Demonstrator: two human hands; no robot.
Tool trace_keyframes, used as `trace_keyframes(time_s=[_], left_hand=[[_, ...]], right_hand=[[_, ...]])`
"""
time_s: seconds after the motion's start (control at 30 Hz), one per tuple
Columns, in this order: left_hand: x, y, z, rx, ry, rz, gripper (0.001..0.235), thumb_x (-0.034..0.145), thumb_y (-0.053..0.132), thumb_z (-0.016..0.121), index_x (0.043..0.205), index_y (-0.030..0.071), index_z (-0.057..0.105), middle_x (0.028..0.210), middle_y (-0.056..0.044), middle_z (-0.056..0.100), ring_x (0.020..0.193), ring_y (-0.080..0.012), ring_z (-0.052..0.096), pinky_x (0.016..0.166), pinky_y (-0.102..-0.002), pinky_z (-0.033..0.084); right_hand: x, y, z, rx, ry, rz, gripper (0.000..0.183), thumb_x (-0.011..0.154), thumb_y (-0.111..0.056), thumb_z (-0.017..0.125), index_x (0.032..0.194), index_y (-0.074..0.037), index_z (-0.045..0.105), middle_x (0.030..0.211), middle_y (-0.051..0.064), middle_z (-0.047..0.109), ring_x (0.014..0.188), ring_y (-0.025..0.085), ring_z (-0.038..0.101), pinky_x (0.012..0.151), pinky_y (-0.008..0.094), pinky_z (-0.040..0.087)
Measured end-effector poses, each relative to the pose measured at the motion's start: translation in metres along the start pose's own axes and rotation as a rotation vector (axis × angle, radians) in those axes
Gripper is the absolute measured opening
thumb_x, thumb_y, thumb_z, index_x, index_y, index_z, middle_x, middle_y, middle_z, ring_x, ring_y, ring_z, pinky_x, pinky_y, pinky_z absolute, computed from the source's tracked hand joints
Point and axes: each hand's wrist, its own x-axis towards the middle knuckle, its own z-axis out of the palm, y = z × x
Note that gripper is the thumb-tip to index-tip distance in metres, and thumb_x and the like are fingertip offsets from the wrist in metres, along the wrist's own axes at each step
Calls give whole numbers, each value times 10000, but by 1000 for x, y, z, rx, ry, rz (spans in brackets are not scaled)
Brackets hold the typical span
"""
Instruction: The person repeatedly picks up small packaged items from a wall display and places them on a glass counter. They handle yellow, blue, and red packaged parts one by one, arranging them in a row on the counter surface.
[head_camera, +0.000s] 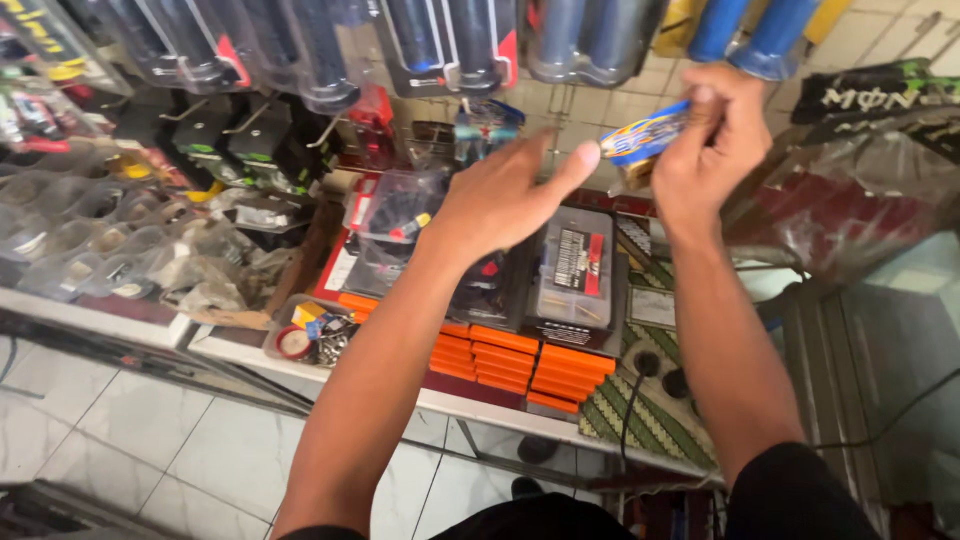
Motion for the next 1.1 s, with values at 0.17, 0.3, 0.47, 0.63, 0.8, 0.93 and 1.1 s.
trace_keyframes(time_s=[0.17,0.3,0.47,0.63,0.8,0.93,1.1], left_hand=[[-48,16,19,175,498,365,714,991,592,594,1437,37,554,1515,-244,499,1365,-432,513,1061,-554,389],[-65,22,30,176,302,479,630,916,567,665,1327,90,635,1386,-162,599,1351,-365,526,1073,-592,337],[-65,25,29,206,159,457,492,847,431,724,1203,93,701,1293,-113,654,1241,-313,574,1066,-586,348],[-69,23,24,195,166,451,390,848,331,747,1134,67,723,1204,-98,663,1149,-294,611,1031,-556,381],[-71,27,19,256,183,462,350,842,316,759,1077,60,721,1142,-92,667,1072,-296,637,1034,-565,390],[-69,28,14,293,156,425,355,854,325,748,1071,47,720,1108,-89,670,1028,-298,645,1035,-577,388],[-65,30,8,300,121,394,381,838,350,749,1076,53,721,1100,-96,665,1044,-310,634,1023,-571,383]], right_hand=[[-29,-12,-35,-216,89,-32,137,1139,73,525,1168,19,647,1032,153,679,865,217,652,755,323,513],[-56,-23,-45,-211,39,-236,157,1123,45,472,1142,43,627,993,155,651,817,253,668,655,353,538],[-92,-40,-69,77,259,251,88,1144,-62,522,1153,-7,591,889,80,630,736,161,684,632,316,520],[-129,-16,-102,-127,61,462,206,1194,-124,574,1103,39,660,937,77,624,817,125,575,718,282,467],[-165,39,-106,-343,-301,730,247,1116,-208,553,1027,-55,725,807,75,670,655,200,563,600,348,423],[-189,88,-97,-402,-548,656,185,1056,-179,588,984,-113,745,935,120,765,878,256,748,784,385,559],[-199,120,-80,-530,-886,1013,110,921,-169,684,977,-154,777,977,164,776,935,310,756,844,415,574]])
